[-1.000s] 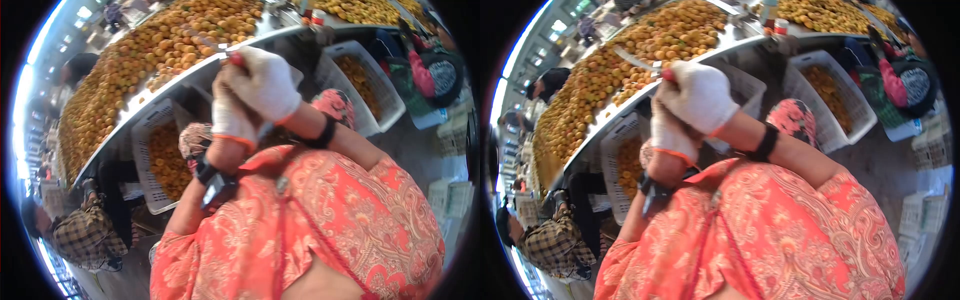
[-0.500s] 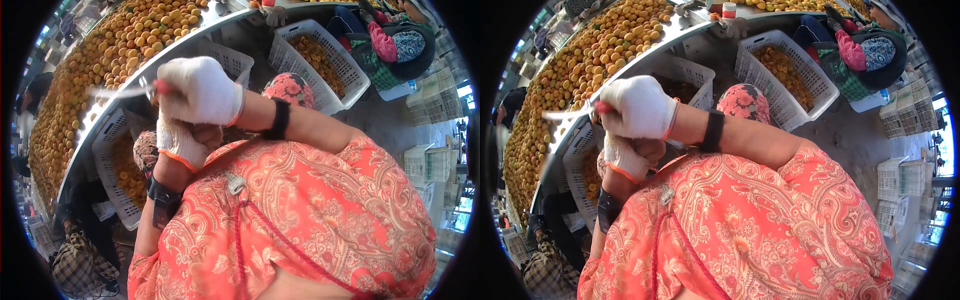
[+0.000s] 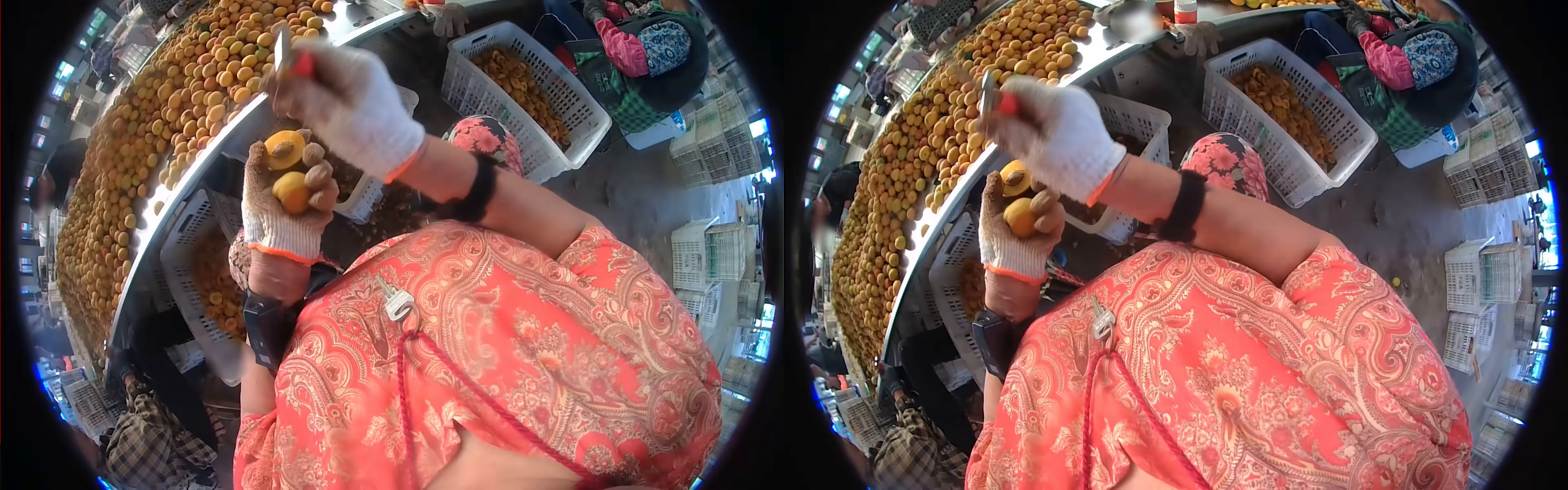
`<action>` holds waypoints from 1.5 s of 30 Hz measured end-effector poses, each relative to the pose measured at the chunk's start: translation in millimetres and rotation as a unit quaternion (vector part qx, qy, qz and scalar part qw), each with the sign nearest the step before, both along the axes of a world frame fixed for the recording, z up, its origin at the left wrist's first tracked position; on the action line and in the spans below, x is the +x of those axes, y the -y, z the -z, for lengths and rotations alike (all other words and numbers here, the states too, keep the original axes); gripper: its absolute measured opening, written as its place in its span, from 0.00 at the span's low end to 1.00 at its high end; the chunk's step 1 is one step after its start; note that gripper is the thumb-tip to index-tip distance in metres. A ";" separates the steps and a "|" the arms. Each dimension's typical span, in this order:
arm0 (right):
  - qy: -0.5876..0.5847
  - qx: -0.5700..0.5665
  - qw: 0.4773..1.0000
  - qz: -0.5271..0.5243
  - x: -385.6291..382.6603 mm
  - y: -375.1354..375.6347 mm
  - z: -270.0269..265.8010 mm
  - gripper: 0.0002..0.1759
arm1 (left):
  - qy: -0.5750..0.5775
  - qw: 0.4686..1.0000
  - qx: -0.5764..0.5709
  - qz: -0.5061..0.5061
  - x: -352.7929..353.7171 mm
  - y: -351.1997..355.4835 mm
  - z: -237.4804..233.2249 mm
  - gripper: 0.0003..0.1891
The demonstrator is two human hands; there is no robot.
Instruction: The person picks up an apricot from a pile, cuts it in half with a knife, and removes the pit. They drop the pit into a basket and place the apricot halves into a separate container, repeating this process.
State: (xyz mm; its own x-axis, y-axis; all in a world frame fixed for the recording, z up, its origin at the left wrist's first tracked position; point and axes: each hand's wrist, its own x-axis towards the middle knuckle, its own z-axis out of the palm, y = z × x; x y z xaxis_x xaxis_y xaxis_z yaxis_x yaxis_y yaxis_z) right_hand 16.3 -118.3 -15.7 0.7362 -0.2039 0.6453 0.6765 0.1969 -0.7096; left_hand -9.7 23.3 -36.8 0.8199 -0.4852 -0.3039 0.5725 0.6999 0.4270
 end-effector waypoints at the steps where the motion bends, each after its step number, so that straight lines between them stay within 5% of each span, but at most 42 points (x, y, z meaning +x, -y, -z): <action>1: 0.001 0.000 1.000 0.002 -7.3 7.0 -14.9 0.12 | 0.047 0.992 -0.068 0.090 0.0 -3.4 1.5 0.20; 3: -0.159 0.124 0.974 -0.101 -18.6 16.8 -38.2 0.12 | 0.011 0.999 0.015 0.034 -9.2 6.5 -15.8 0.22; 7: -0.145 0.254 0.941 -0.169 -7.1 12.4 -41.9 0.15 | 0.049 0.994 0.025 0.095 -14.9 9.4 -23.4 0.21; 9: -0.133 0.254 0.943 -0.171 -13.6 12.2 -46.3 0.14 | 0.033 0.995 0.045 0.082 -20.7 10.8 -26.3 0.20; 11: -0.182 0.228 0.934 -0.208 -17.4 11.4 -49.3 0.23 | 0.042 0.994 0.050 0.089 -23.8 12.2 -31.2 0.19; 15: -0.183 0.233 0.930 -0.217 -21.9 10.6 -49.6 0.13 | 0.031 0.996 0.045 0.072 -28.8 13.7 -35.9 0.17; 25: -0.189 0.210 0.918 -0.278 -21.5 15.0 -42.4 0.14 | 0.124 0.983 0.127 0.054 -37.5 17.7 -38.9 0.10; 28: -0.216 0.266 0.858 -0.384 -14.4 24.4 -38.1 0.19 | 0.128 0.982 0.128 0.044 -36.8 22.8 -41.8 0.10; 33: -0.331 0.322 0.839 -0.288 -3.6 18.5 -34.3 0.25 | 0.184 0.933 0.308 -0.025 -8.5 40.2 -23.0 0.10; 37: -0.372 0.409 0.811 -0.188 39.3 18.8 0.6 0.23 | 0.286 0.801 0.526 0.004 56.4 33.7 33.0 0.08; 39: -0.369 0.444 0.803 -0.148 66.4 25.7 27.9 0.23 | 0.190 0.829 0.516 0.100 73.3 23.9 29.7 0.10; 44: -0.353 0.242 0.896 -0.121 60.4 55.1 46.7 0.11 | 0.120 0.898 0.410 0.106 74.4 4.5 28.1 0.08; 45: -0.279 0.069 0.951 -0.111 59.8 52.8 57.3 0.09 | 0.118 0.898 0.411 0.106 72.7 0.7 27.3 0.08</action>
State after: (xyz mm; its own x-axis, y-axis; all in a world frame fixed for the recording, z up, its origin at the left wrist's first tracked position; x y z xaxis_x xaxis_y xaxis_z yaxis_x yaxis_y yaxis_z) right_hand 76.0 -171.2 -72.9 0.9912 -0.0582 0.1187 0.1322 0.4087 -0.9030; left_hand 63.0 22.5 -64.1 0.8237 -0.3295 -0.4614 0.4821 -0.0212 0.8759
